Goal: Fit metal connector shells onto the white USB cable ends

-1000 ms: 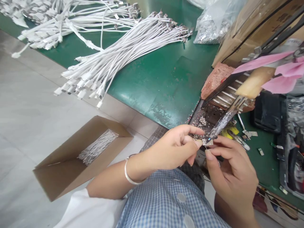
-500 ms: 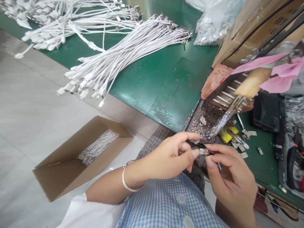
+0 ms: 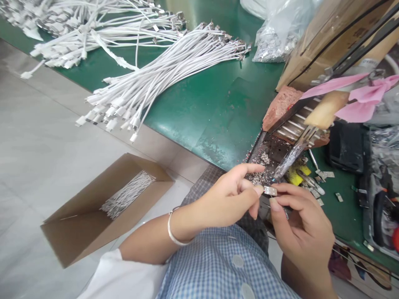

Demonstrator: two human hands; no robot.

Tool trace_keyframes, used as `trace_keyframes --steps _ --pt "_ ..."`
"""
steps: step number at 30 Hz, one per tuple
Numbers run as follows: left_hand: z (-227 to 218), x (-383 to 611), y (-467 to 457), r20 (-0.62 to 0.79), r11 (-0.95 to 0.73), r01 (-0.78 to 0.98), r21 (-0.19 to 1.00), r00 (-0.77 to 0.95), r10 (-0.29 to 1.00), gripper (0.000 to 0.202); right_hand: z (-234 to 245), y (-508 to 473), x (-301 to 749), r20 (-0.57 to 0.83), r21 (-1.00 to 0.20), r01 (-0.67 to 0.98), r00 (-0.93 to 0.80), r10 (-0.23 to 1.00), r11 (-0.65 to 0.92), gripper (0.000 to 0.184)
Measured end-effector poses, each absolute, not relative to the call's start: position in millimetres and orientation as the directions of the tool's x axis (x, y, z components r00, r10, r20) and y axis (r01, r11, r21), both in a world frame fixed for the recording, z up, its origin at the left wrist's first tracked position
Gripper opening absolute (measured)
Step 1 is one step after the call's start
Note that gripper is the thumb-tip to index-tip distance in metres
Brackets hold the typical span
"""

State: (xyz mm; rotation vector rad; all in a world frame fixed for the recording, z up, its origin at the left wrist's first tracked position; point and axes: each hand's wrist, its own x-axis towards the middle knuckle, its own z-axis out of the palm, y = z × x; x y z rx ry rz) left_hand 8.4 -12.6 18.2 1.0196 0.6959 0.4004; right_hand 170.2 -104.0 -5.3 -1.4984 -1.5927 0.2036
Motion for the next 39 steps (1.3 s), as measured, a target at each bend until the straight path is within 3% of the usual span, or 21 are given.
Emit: trace_keyframes --steps 13,29,39 --pt "23.1 12.9 -8.9 -0.318 0.484 -0.017 0.875 0.733 0.601 0.048 -2.7 -101.1 167.2 0.488 -0.685 0.699 0.229 0.842 0.207 0.013" --pt "23.8 12.8 -11.2 -0.321 0.461 0.004 0.888 0.721 0.614 0.047 0.5 -101.0 167.4 0.491 -0.670 0.709 0.201 0.847 0.220 0.011" --pt "20.7 11.9 -14.7 -0.236 0.291 0.043 0.956 0.702 0.672 0.051 0.9 -99.9 169.3 0.488 -0.669 0.708 0.187 0.852 0.228 0.011"
